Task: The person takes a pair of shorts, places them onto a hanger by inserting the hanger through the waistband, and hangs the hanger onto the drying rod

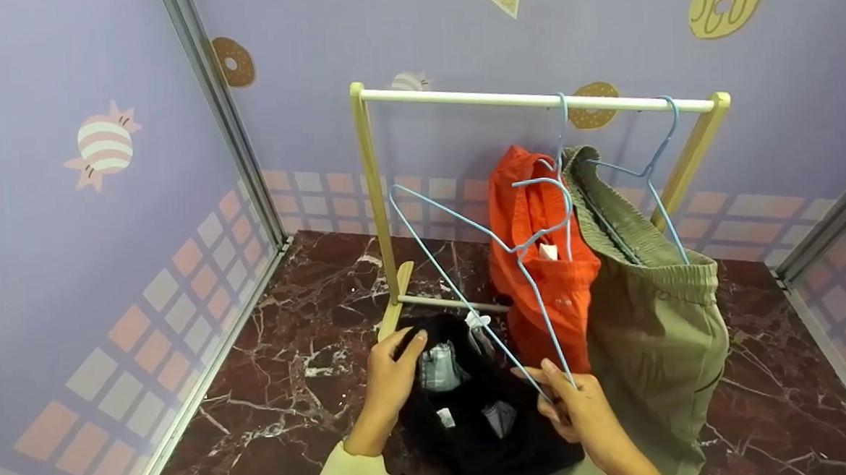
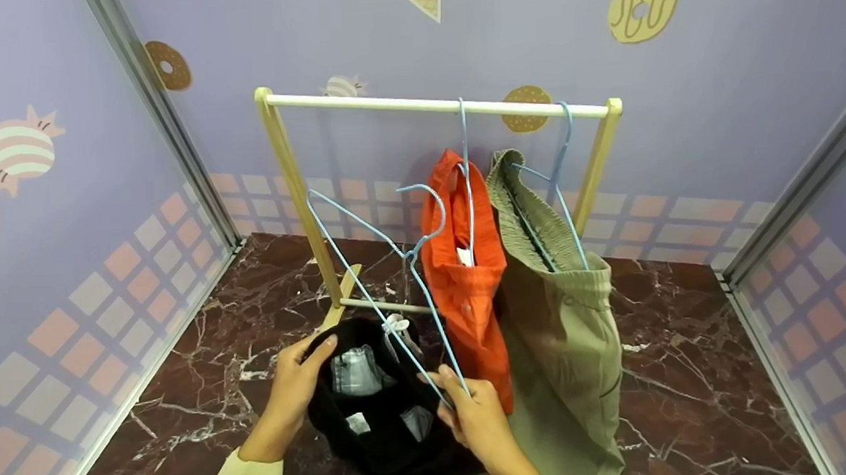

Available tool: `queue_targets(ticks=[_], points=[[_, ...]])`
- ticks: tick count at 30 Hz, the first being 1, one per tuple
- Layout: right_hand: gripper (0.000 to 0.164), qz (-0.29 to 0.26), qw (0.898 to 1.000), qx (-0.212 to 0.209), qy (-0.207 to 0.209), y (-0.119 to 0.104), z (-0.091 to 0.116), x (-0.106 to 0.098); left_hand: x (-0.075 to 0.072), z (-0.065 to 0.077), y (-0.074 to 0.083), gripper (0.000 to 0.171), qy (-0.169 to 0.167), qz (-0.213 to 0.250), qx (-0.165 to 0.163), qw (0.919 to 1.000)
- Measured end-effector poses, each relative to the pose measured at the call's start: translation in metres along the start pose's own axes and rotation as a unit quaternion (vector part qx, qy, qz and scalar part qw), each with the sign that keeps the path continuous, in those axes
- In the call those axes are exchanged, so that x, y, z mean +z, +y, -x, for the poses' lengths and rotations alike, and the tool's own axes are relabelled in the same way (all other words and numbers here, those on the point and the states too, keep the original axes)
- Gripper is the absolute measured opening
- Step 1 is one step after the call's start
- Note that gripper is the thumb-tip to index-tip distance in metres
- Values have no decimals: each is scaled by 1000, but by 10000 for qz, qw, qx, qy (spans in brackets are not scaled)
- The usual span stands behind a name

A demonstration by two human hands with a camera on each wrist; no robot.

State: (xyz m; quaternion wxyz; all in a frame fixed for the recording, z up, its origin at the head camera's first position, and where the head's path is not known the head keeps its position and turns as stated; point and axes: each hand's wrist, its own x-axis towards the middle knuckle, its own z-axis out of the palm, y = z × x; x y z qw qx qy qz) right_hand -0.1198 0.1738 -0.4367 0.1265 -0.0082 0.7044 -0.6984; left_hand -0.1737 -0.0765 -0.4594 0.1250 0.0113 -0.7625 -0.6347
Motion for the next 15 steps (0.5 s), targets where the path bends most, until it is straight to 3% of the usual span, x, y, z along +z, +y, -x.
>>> queue_targets(ticks=[8,15], points=[[49,143,9998,73,-69,6,6,-9,-4,-2,1,24,-107,225,-183,9995],[51,175,9986,249,-438,10,11,-20,-7,-4,4,25,-205,550,-465,9972]])
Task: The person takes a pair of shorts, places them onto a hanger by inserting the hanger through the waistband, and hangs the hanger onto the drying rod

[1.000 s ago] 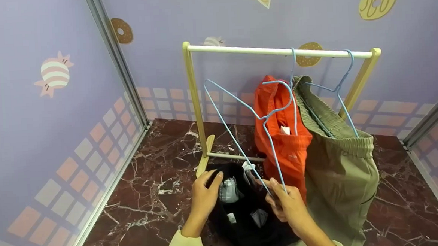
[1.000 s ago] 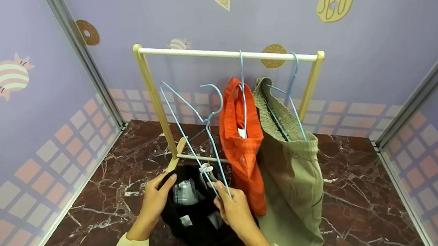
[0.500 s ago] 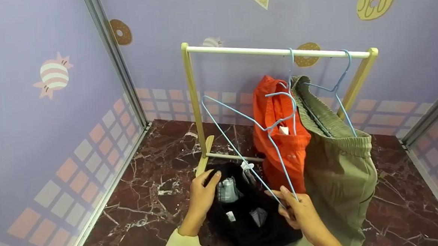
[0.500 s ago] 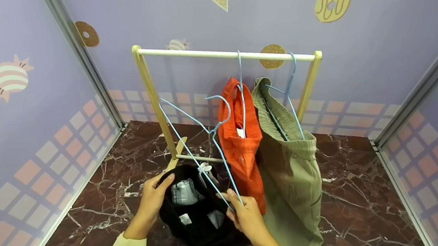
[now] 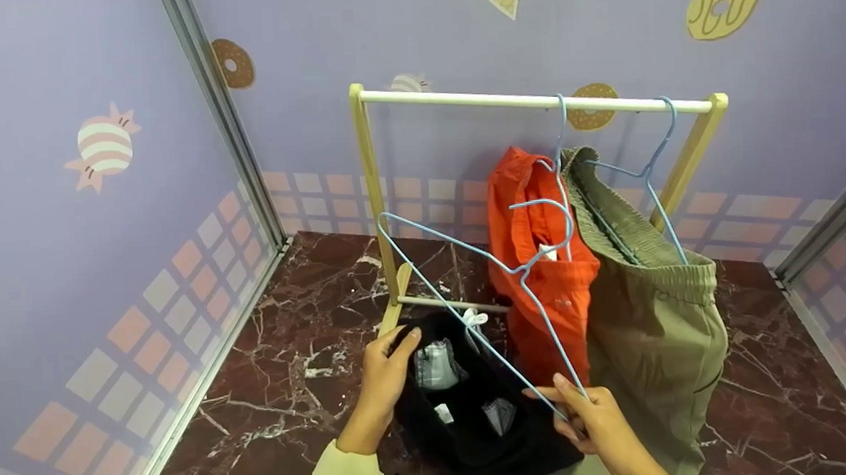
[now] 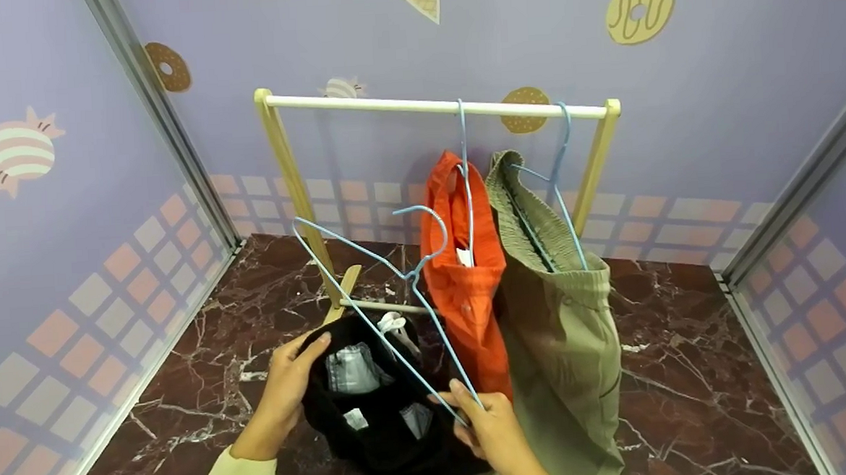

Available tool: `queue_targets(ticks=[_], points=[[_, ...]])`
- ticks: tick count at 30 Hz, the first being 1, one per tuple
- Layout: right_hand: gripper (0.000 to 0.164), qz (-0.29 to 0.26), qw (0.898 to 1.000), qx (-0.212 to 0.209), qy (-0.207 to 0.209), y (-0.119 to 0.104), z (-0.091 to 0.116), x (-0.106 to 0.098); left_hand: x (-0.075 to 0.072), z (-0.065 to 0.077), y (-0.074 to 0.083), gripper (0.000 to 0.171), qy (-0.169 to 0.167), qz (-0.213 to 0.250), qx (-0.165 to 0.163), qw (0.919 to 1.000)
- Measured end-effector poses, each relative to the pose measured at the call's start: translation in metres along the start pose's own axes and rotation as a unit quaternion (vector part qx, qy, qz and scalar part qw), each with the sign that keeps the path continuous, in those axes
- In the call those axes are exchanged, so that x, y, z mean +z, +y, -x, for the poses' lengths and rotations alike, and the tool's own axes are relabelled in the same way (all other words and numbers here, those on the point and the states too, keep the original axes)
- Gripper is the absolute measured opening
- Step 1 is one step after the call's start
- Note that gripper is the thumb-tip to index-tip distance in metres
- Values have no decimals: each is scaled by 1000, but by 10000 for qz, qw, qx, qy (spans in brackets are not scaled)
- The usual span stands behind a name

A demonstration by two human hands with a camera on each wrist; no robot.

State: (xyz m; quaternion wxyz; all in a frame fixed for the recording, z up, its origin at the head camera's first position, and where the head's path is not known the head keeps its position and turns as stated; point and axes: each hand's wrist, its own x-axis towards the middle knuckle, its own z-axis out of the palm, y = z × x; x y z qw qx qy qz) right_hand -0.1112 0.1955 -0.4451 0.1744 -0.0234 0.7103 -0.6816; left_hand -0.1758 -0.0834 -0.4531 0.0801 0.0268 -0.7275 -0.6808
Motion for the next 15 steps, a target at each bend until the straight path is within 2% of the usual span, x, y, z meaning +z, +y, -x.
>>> queue_targets(ticks=[9,15], points=[[52,91,9993,349,-44,13,5,-13,-6,-5,1,23,20,261,31,9997],[52,284,9983,348,-361,21,13,-24,-8,-7,-2,24,53,337,57,9994]])
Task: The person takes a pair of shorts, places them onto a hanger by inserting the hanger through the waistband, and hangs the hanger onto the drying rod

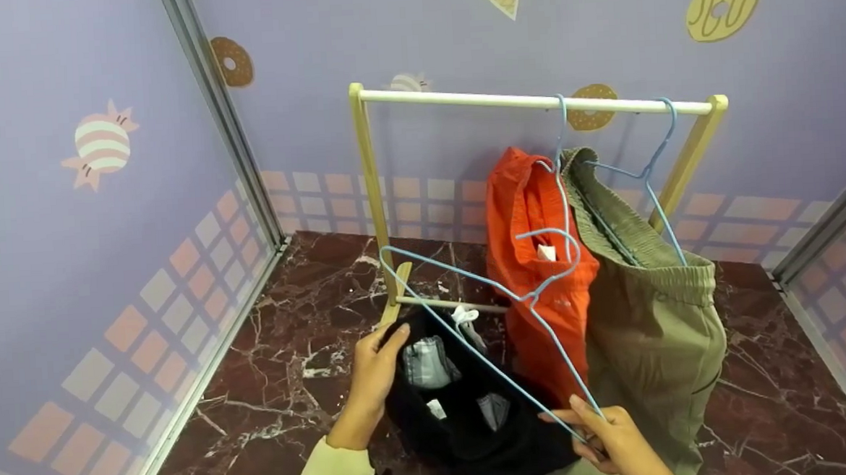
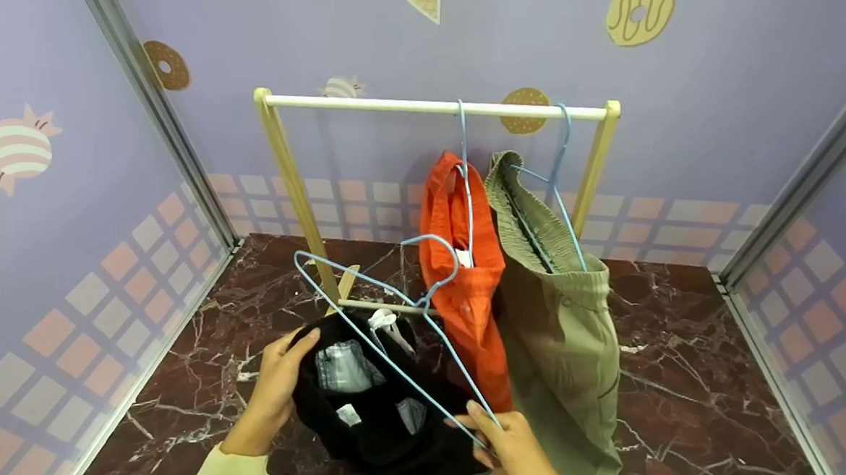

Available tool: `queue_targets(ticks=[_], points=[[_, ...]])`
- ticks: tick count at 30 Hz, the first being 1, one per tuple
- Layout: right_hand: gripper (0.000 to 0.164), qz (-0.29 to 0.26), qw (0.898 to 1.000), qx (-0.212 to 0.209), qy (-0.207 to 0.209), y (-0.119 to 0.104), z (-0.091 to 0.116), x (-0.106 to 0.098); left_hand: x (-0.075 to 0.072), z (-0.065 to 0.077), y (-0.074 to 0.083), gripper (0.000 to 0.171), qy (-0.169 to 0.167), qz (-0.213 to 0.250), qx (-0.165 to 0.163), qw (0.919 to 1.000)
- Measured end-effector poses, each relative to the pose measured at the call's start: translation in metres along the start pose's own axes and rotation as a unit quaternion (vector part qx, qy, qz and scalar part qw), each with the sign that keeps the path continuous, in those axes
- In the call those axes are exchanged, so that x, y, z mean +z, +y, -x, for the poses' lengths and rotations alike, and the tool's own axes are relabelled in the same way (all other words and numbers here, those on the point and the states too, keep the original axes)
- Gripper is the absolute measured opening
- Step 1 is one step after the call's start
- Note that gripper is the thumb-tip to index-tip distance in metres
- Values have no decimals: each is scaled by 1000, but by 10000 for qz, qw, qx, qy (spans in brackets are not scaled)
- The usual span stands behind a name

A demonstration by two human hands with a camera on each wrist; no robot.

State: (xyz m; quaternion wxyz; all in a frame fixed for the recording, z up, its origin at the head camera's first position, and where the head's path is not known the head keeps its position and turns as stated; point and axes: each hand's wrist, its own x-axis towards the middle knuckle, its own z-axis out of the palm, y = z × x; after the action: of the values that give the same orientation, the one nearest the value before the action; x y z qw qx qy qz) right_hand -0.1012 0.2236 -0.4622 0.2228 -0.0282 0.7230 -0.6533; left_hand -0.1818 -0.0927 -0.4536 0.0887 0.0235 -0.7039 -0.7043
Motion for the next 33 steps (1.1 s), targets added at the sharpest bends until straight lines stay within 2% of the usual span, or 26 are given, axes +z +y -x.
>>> queue_targets(ticks=[6,12,16,23,28,33], points=[[51,90,9997,-75,-227,4,6,-12,0,-2,-2,29,-100,333,-167,9993],[47,272,9978,-383,-476,6,14,-22,0,-4,-1,29,-94,355,-208,9991],[48,271,9968,-417,-632,6,18,-28,0,-5,-1,30,-69,334,-163,9993],[44,346,9969,-419,-573,6,26,-40,0,-7,-1,37,-260,461,-241,9983],[44,54,9940,-707,-828,9,32,-47,-3,-8,-1,42,-374,549,-353,9972],[46,-10,9900,-869,-1114,11,35,-52,-6,-9,-1,41,-236,564,-413,9973]])
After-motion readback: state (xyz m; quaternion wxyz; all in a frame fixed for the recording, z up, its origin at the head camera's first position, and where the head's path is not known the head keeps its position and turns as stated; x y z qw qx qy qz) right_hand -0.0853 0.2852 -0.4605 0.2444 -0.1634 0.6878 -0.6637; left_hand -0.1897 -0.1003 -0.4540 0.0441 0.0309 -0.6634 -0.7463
